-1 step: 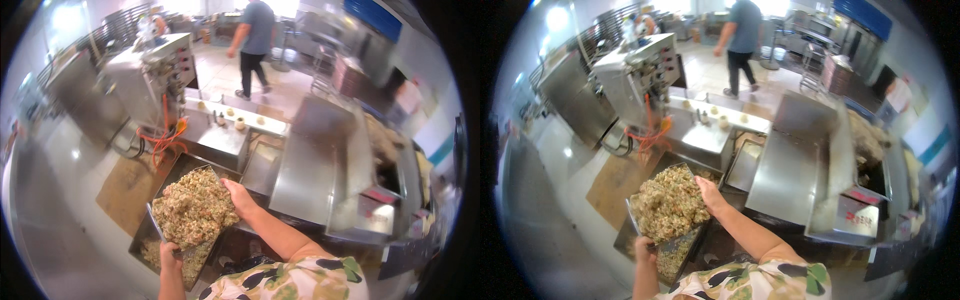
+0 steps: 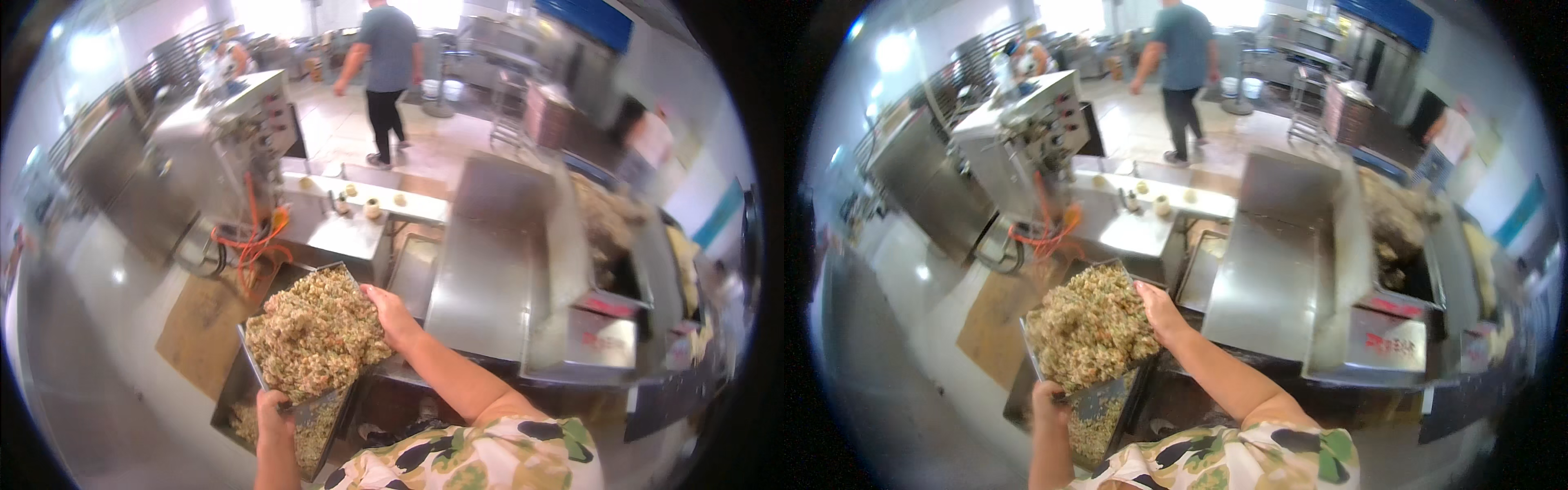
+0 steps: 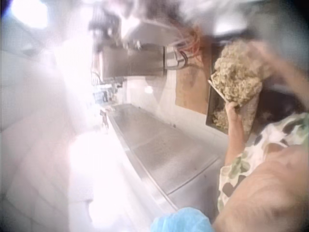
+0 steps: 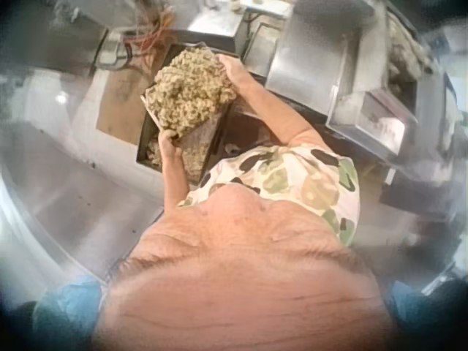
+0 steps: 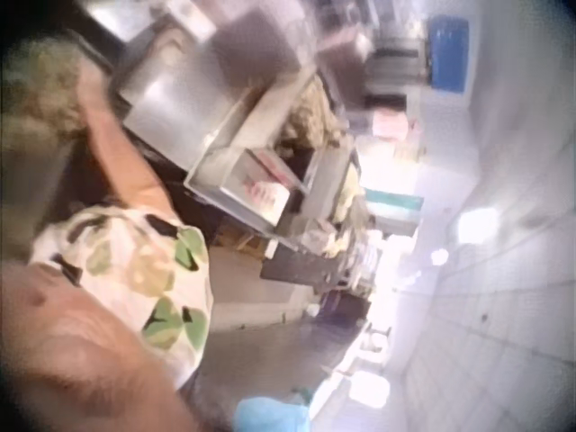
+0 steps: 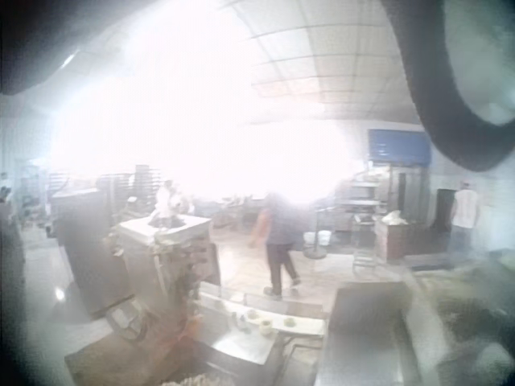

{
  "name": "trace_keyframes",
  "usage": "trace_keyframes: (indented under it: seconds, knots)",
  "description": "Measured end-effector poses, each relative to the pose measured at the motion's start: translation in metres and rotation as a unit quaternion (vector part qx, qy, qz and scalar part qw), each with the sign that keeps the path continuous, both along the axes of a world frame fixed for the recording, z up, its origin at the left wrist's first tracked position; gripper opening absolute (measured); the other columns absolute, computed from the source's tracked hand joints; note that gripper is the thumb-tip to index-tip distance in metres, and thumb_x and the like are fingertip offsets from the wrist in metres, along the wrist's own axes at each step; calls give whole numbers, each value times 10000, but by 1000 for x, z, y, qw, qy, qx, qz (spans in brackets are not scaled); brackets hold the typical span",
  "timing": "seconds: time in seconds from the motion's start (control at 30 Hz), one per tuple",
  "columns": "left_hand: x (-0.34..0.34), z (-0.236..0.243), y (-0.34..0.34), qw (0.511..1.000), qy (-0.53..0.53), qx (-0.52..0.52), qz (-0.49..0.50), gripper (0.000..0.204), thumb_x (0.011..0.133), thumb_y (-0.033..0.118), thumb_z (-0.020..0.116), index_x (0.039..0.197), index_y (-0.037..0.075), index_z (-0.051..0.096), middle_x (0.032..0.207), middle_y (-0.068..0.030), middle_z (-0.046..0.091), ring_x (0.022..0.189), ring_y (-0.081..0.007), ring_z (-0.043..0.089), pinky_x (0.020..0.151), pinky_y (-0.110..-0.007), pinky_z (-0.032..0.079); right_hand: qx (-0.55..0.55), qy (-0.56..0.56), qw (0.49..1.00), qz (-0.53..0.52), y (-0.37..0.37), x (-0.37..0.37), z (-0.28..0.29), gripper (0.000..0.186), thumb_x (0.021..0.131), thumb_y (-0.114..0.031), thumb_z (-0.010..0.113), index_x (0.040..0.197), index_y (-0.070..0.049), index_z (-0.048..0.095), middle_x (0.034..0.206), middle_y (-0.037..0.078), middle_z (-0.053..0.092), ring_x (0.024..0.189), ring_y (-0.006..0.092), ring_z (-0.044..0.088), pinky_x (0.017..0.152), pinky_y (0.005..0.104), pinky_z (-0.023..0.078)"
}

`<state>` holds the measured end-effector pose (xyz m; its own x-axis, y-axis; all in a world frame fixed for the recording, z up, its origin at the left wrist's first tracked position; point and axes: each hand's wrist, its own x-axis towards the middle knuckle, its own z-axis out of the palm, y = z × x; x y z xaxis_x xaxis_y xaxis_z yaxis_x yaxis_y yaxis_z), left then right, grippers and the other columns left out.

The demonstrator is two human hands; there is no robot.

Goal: The person cuts a large mass of dough on a stainless steel table using a metal scraper. They then scoop a grainy mixture from a metal bin and repeatedly transfer it into a rectangular tray, using the scraper to level and compact the contents.

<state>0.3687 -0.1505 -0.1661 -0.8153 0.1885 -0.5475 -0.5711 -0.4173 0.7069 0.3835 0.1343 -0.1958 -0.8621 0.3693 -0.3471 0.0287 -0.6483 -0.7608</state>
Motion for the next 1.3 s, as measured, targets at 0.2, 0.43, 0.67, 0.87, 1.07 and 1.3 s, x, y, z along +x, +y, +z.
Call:
trace_keyframes:
  seconds: [0.2, 0.43, 0.67, 0.87, 1.07, 1.3]
  knots:
    - [7, 69, 173, 991, 49, -16, -120, 110, 591, 46, 538, 697, 66, 520, 825, -68, 529, 754, -229, 528, 667, -382, 481, 63, 4, 985, -160, 158, 107, 101, 374, 982, -285, 433, 1200, -15, 571, 1204, 121, 525, 1080, 227, 518, 979, 384, 411]
    - [70, 156, 419, 906, 224, 80, -351, 110, 602, -4, 537, 682, 60, 497, 686, -52, 501, 631, -192, 511, 608, -316, 467, 69, -22, 933, -352, 321, 283, 201, 533, 885, -495, 538, 1225, -86, 578, 1284, 122, 535, 1148, 253, 504, 956, 377, 390]
    - [206, 208, 629, 723, 404, -121, -547, 309, 561, -8, 604, 863, -34, 545, 786, -145, 560, 686, -255, 563, 601, -390, 455, 339, -64, 832, -436, 469, 432, 129, 741, 968, -533, 365, 1472, -10, 221, 1539, 118, 224, 1418, 230, 196, 1138, 364, 176]
    - [248, 214, 693, 557, 518, -292, -580, 446, 565, 69, 676, 990, -49, 603, 910, -187, 604, 833, -291, 568, 694, -405, 448, 402, -150, 790, -438, 498, 441, 97, 613, 981, -447, 332, 1381, 14, 393, 1443, 188, 388, 1356, 310, 331, 1110, 369, 246]
    - [241, 266, 727, 478, 561, -317, -597, 352, 588, 94, 673, 907, -46, 622, 902, -181, 600, 811, -299, 570, 700, -412, 450, 565, -228, 697, -379, 485, 431, 107, 590, 973, -469, 371, 1359, -26, 426, 1351, 200, 468, 1263, 365, 423, 1049, 432, 316]
    - [222, 319, 727, 504, 573, -263, -591, 540, 541, 105, 653, 1065, -23, 618, 1044, -172, 579, 1024, -321, 496, 934, -399, 339, 577, -229, 698, -357, 484, 429, 110, 598, 974, -482, 375, 1370, -37, 420, 1377, 190, 452, 1270, 376, 419, 1051, 433, 321]
